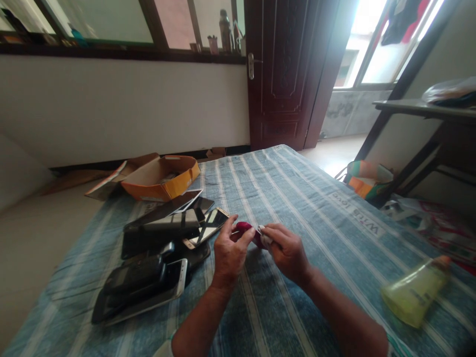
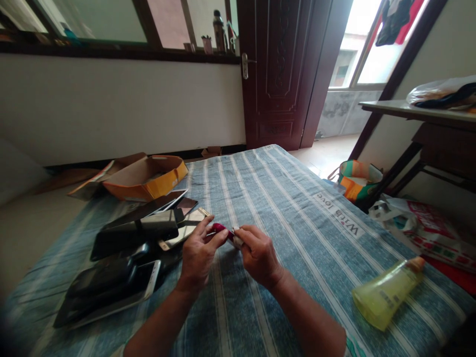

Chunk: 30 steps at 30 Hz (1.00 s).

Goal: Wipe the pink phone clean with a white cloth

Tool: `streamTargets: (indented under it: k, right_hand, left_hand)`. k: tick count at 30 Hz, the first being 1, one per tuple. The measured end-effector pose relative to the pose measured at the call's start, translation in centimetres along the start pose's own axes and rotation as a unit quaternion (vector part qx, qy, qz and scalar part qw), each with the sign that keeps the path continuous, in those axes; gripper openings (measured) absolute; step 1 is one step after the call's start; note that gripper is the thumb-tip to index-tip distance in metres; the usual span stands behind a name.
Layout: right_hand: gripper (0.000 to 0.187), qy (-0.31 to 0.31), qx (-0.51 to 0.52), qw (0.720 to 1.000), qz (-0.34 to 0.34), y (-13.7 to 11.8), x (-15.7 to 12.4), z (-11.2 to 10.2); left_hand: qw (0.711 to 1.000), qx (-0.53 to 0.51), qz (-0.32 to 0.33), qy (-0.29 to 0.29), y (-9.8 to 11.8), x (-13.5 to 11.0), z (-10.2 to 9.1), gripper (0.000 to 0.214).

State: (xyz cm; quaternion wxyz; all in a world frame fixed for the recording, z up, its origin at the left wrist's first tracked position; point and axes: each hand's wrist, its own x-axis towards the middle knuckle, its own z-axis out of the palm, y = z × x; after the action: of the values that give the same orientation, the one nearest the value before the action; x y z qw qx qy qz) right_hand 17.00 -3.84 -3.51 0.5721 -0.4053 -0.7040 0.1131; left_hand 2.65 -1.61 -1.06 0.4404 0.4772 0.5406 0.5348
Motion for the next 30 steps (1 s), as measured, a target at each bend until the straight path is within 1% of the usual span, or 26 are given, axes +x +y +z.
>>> streamTargets:
  k: [2,4,7,11,14,17,24,27,30]
  right_hand:
    - [0.033,-0.02,-0.041,0.999,-0.017,-0.1,-0.2,0.2]
    - [0.032,-0.04,-0.092,0.994,-0.035,-0.2,-0.2,0.3]
    - [0.029,-0.069,-0.161,0.983,-0.061,-0.4,-0.2,0.5]
    - [0.029,-0.086,-0.225,0.965,-0.1,-0.4,-0.3,0.8]
    - [0.029,-0.085,-0.24,0.96,-0.119,-0.2,-0.5,1.0]
    - [0.029,-0.085,-0.242,0.959,-0.121,0.0,-0.5,1.1]
    - [0.028,-0.089,-0.265,0.951,-0.135,0.3,-0.7,1.1]
    - [0.028,-0.095,-0.281,0.945,-0.142,0.2,-0.7,1.2]
    - [0.028,-0.094,-0.291,0.94,-0.149,-0.1,-0.7,1.4]
  left_hand:
    - [1.0,-0.022,-0.021,-0.004,-0.2,-0.1,0.1,0.058]
    - [1.0,-0.008,-0.018,-0.005,-0.3,0.0,-0.3,0.05]
    - [0.997,0.07,0.019,-0.013,-0.5,0.3,-1.4,0.041]
    - [0.978,0.197,0.072,-0.017,-0.7,0.6,-3.3,0.034]
    - [0.962,0.258,0.094,-0.011,-0.9,0.4,-4.2,0.03]
    - [0.952,0.289,0.103,-0.016,-1.3,0.1,-4.6,0.03]
    - [0.929,0.347,0.131,-0.019,-2.1,-0.5,-4.3,0.036]
    - [0.917,0.372,0.147,-0.019,-2.3,-0.6,-4.3,0.037]
    - [0.911,0.381,0.158,-0.022,-2.5,-0.5,-4.5,0.039]
